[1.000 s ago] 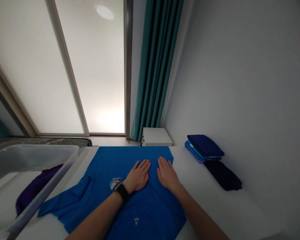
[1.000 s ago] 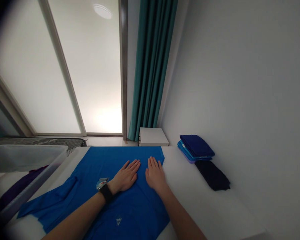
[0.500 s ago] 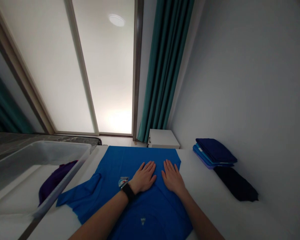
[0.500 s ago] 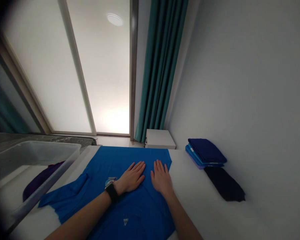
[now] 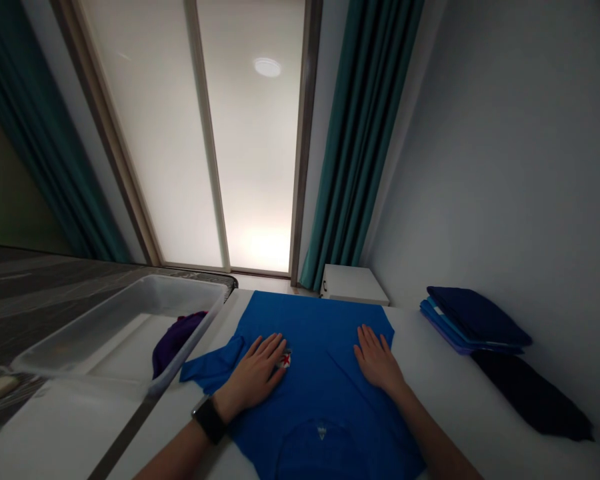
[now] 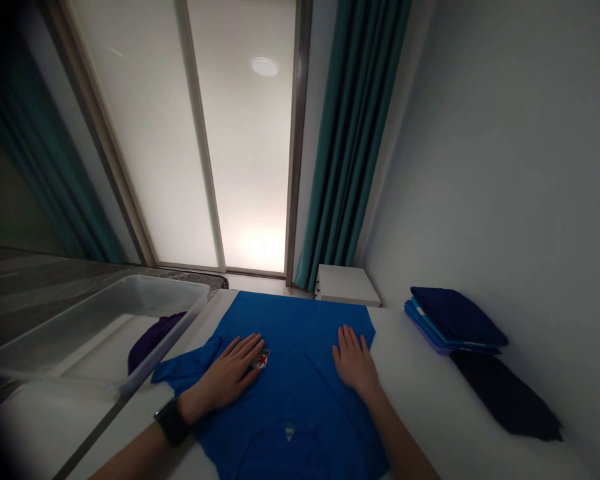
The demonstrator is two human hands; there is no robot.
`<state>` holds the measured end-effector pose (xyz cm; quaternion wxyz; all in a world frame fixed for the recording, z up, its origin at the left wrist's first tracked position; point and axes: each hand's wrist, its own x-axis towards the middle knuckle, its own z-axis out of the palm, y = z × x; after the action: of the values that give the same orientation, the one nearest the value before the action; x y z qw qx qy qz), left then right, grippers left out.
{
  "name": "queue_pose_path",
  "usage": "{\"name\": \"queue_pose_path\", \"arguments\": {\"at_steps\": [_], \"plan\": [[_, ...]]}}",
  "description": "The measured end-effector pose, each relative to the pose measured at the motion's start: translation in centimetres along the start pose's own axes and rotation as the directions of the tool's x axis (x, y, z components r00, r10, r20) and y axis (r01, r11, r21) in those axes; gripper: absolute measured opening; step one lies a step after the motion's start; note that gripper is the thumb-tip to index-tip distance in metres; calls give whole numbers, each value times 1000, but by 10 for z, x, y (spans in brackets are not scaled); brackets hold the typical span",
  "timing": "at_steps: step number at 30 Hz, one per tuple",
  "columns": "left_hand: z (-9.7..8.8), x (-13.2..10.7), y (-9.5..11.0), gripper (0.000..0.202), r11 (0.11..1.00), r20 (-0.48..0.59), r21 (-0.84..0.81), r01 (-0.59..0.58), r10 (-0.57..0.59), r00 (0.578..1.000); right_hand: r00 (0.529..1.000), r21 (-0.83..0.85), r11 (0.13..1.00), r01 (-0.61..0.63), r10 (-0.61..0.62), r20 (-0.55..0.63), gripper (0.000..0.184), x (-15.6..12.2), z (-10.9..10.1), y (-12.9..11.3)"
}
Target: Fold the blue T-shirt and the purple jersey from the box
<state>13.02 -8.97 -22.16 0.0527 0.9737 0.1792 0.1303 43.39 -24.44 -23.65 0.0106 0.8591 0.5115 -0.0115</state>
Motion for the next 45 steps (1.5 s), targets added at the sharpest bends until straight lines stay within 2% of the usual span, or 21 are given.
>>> {"name": "queue_pose_path", "arguments": {"at_steps": [4, 7, 12, 16, 19, 23, 27, 32, 36, 40, 43, 45], "plan": [[3, -8, 3, 54, 1000, -9, -2, -10, 10, 1000, 1000, -42, 999, -24, 24, 2, 65, -4, -12, -7], [4, -9, 2, 52, 1000, -5, -11, -20, 20, 1000, 999, -45, 999, 23, -25, -37, 67, -18, -25, -29], [0, -9, -1, 52, 998, -19, -6, -55, 55, 998, 984, 170, 971, 171, -177, 19, 74, -60, -30, -81], [-8, -10, 15, 54, 999, -4, 5, -40, 40, 999, 979, 238, 953, 186, -200, 36, 74, -80, -23, -101], [-10, -14, 36, 59, 996, -5, -36, -78, 77, 997, 977, 245, 950, 194, -208, 33, 74, -80, -23, -100], [-7, -24, 55, 67, 986, 52, -88, -143, 148, 988, 957, 258, 931, 259, -283, 60, 71, -78, -34, -87], [-7, -29, 58, 73, 981, 75, -91, -169, 176, 982, 949, 226, 925, 304, -315, 11, 70, -82, -39, -73], [-10, -28, 59, 72, 981, 57, -89, -173, 179, 982, 953, 241, 927, 288, -301, 19, 68, -91, -29, -69], [-20, -29, 46, 55, 985, -33, -106, -136, 134, 990, 955, 233, 928, 290, -295, -13, 66, -92, -22, -69], [-37, -33, 12, 42, 993, -157, -113, -13, -5, 988, 958, 221, 933, 283, -286, -18, 65, -91, -16, -67], [-45, -40, -15, 30, 993, -237, -114, 44, -70, 969, 961, 211, 938, 275, -277, -24, 65, -89, -10, -65], [-46, -47, -26, 26, 991, -338, -111, 73, -106, 935, 960, 224, 935, 276, -281, -9, 64, -87, -5, -63]]}}
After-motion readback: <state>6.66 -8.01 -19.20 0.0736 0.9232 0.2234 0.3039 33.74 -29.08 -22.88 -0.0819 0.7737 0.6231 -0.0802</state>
